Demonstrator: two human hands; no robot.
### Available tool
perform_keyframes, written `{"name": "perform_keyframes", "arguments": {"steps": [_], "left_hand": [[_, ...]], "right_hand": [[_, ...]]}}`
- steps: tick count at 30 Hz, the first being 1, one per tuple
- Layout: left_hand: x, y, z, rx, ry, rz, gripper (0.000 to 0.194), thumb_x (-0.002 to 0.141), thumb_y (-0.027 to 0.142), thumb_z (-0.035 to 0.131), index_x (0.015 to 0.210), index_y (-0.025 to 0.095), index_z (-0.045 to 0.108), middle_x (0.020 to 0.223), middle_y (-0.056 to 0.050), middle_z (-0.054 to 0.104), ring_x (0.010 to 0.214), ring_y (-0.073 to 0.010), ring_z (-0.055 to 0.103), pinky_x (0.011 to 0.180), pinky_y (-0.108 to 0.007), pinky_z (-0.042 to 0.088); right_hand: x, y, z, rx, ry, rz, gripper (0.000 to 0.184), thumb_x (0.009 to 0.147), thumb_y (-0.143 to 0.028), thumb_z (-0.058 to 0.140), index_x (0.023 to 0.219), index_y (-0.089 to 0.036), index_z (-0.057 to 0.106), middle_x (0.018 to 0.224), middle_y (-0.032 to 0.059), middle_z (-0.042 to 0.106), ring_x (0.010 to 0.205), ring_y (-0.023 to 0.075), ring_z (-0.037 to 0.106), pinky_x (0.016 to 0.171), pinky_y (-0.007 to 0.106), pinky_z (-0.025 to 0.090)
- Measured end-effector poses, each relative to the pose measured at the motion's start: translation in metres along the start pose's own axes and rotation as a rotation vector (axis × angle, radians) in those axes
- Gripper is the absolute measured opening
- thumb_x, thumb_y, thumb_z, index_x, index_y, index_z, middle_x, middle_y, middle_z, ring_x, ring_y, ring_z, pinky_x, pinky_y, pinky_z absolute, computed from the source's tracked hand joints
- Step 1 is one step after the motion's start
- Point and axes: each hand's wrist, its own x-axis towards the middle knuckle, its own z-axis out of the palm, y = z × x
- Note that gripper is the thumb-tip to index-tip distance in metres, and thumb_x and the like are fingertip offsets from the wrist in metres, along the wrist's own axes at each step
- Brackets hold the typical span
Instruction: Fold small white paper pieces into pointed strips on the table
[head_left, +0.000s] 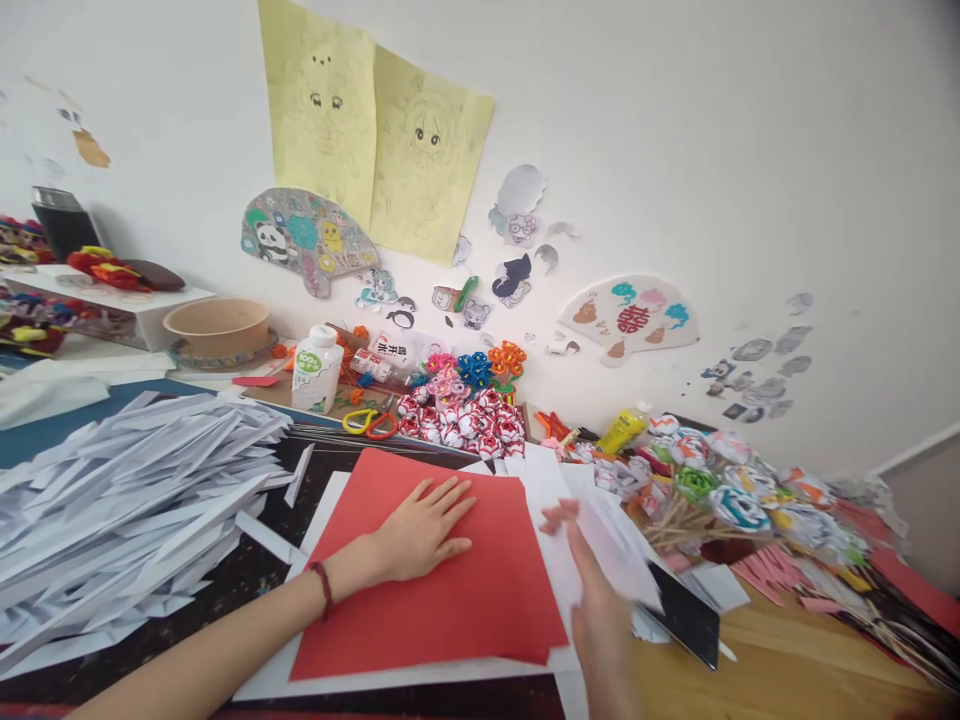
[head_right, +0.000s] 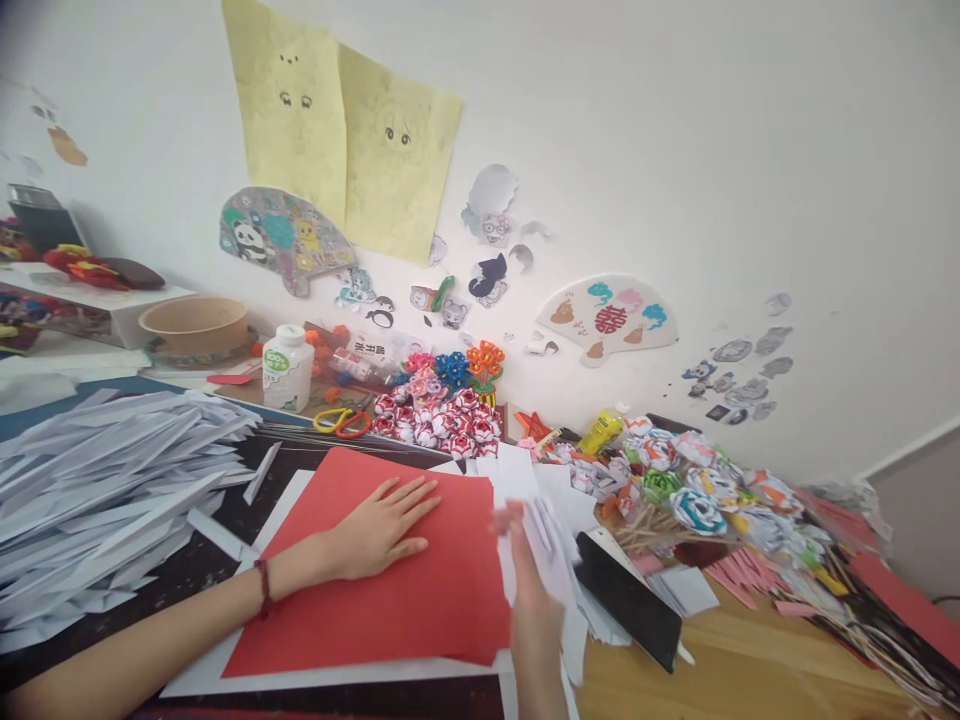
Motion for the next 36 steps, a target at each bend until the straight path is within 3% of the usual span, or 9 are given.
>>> {"name": "perform_keyframes", "arguments": {"steps": [4, 9, 13, 16, 17, 23, 26, 31, 36], "left_hand": [[-0.003, 0.003, 0.008, -0.004, -0.034, -0.002, 0.063, 0.089, 0.058, 0.026, 0.142, 0.024, 0.022, 0.147, -0.010, 0.027, 0.136, -0.0274, 0.020, 0.108, -0.045, 0.012], [-0.002, -0.001, -0.007, -0.036, 0.035, -0.027, 0.045, 0.088, 0.045, 0.041, 0.127, 0.024, 0.046, 0.133, -0.010, 0.049, 0.122, -0.0276, 0.044, 0.099, -0.040, 0.030], [-0.004, -0.019, -0.027, -0.151, 0.236, -0.380, 0.034, 0.094, 0.034, 0.028, 0.108, 0.022, 0.056, 0.103, -0.008, 0.066, 0.095, -0.0233, 0.061, 0.080, -0.034, 0.043], [-0.008, -0.031, -0.036, -0.278, 0.377, -0.575, 0.036, 0.094, 0.038, 0.025, 0.115, 0.021, 0.048, 0.109, -0.007, 0.064, 0.090, -0.0207, 0.063, 0.072, -0.029, 0.045], [-0.010, -0.034, -0.037, -0.285, 0.370, -0.579, 0.037, 0.093, 0.041, 0.027, 0.117, 0.021, 0.047, 0.113, -0.008, 0.062, 0.094, -0.0211, 0.062, 0.074, -0.030, 0.045], [-0.025, -0.028, -0.031, -0.081, -0.046, -0.238, 0.085, 0.065, 0.057, 0.066, 0.135, 0.020, 0.035, 0.141, -0.014, 0.038, 0.129, -0.0332, 0.034, 0.102, -0.044, 0.028], [-0.027, -0.027, -0.027, -0.026, -0.193, -0.193, 0.078, 0.073, 0.050, 0.062, 0.139, 0.024, 0.029, 0.146, -0.011, 0.029, 0.133, -0.0298, 0.027, 0.106, -0.045, 0.021], [-0.024, -0.041, -0.015, 0.013, -0.135, -0.170, 0.062, 0.084, 0.042, 0.053, 0.139, 0.028, 0.028, 0.146, -0.007, 0.030, 0.135, -0.0261, 0.023, 0.107, -0.043, 0.019], [-0.020, -0.051, -0.006, 0.046, -0.026, -0.131, 0.063, 0.082, 0.049, 0.053, 0.138, 0.032, 0.030, 0.146, -0.006, 0.031, 0.134, -0.0279, 0.027, 0.106, -0.042, 0.020]], "right_hand": [[0.047, -0.028, 0.071, 0.711, -0.098, 0.338, 0.027, 0.075, -0.030, 0.062, 0.100, -0.018, 0.062, 0.086, 0.0049, 0.069, 0.075, 0.0209, 0.066, 0.076, 0.036, 0.050], [0.062, 0.003, 0.126, 0.986, -0.165, 0.533, 0.033, 0.065, -0.021, 0.067, 0.098, -0.019, 0.060, 0.080, 0.0019, 0.069, 0.068, 0.0186, 0.066, 0.066, 0.033, 0.052], [0.050, 0.019, 0.127, 0.963, -0.227, 0.497, 0.032, 0.073, -0.024, 0.063, 0.104, -0.020, 0.058, 0.081, 0.0002, 0.069, 0.072, 0.0171, 0.066, 0.070, 0.031, 0.051], [0.041, 0.005, 0.118, 0.812, -0.289, 0.422, 0.024, 0.079, -0.030, 0.055, 0.098, -0.017, 0.061, 0.087, 0.0032, 0.070, 0.082, 0.0172, 0.066, 0.074, 0.028, 0.049], [0.040, -0.001, 0.117, 0.724, -0.400, 0.421, 0.024, 0.079, -0.031, 0.054, 0.096, -0.016, 0.062, 0.092, 0.0058, 0.070, 0.086, 0.0184, 0.066, 0.075, 0.028, 0.049], [0.041, -0.017, 0.117, 0.516, -0.348, 0.340, 0.030, 0.082, -0.034, 0.044, 0.095, -0.013, 0.062, 0.099, 0.0107, 0.069, 0.091, 0.0178, 0.066, 0.076, 0.024, 0.048], [0.045, -0.010, 0.113, 0.528, -0.310, 0.370, 0.033, 0.084, -0.035, 0.041, 0.095, -0.012, 0.062, 0.103, 0.0129, 0.068, 0.093, 0.0177, 0.065, 0.077, 0.024, 0.048], [0.044, 0.004, 0.116, 0.752, -0.280, 0.475, 0.031, 0.081, -0.029, 0.053, 0.109, -0.018, 0.058, 0.099, 0.0067, 0.068, 0.092, 0.0174, 0.065, 0.082, 0.029, 0.047], [0.037, 0.013, 0.135, 0.935, -0.179, 0.526, 0.039, 0.075, -0.026, 0.063, 0.113, -0.021, 0.054, 0.082, 0.0018, 0.068, 0.076, 0.0199, 0.067, 0.072, 0.035, 0.052]]}}
